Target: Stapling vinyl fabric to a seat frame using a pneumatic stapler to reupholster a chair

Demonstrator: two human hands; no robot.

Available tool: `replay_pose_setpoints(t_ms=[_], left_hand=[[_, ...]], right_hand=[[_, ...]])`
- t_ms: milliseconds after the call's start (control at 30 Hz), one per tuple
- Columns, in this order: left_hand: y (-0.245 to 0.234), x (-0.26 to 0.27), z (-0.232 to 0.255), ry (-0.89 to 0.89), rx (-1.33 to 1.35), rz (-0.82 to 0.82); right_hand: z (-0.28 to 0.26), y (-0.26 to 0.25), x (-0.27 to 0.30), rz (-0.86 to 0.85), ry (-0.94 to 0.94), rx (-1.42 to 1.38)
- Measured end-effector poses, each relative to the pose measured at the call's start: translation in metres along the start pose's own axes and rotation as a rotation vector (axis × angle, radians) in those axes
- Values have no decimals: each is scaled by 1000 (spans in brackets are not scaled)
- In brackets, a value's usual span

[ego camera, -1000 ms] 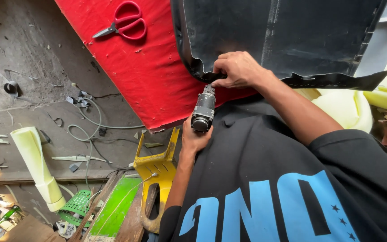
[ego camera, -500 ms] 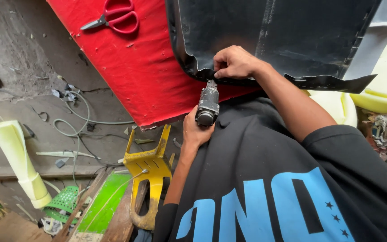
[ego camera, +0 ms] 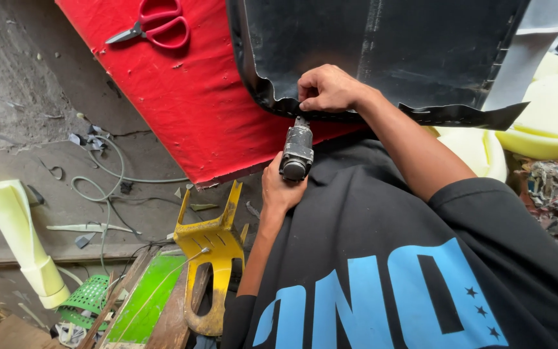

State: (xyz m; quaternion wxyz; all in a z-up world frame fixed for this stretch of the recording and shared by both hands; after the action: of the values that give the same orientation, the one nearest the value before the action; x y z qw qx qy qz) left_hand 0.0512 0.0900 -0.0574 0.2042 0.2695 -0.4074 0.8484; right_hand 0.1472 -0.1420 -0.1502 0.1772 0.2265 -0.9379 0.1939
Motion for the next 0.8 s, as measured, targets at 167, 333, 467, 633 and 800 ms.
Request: replay_pose_setpoints(t_ms=[167, 333, 467, 633, 800], left_hand=[[5, -1, -26, 75, 116, 59], [-6, 5, -69, -131, 251, 219], [-38, -7, -95, -246, 157, 509], [-67, -63, -119, -315, 67, 688], [-62, -95, -102, 17, -2, 813]], right_hand=[[-15, -5, 7, -13, 33, -29], [-15, 4, 29, 141, 57, -154], [-16, 18, 74, 285, 71, -163], [13, 63, 147, 368, 224, -420], [150, 92, 218, 719, 803, -748]])
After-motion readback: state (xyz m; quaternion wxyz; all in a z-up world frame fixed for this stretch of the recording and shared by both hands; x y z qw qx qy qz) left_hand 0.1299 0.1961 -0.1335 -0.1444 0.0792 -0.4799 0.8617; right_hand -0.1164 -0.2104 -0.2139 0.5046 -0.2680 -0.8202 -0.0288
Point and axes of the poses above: each hand's wrist, its own x-axis away from the middle knuckle, its own y-axis out of the palm, z = x × y, the point moved 2 cm from there along -x, towards the middle knuckle, and after that the axes turned 5 degrees about z, right-handed, at the moved point
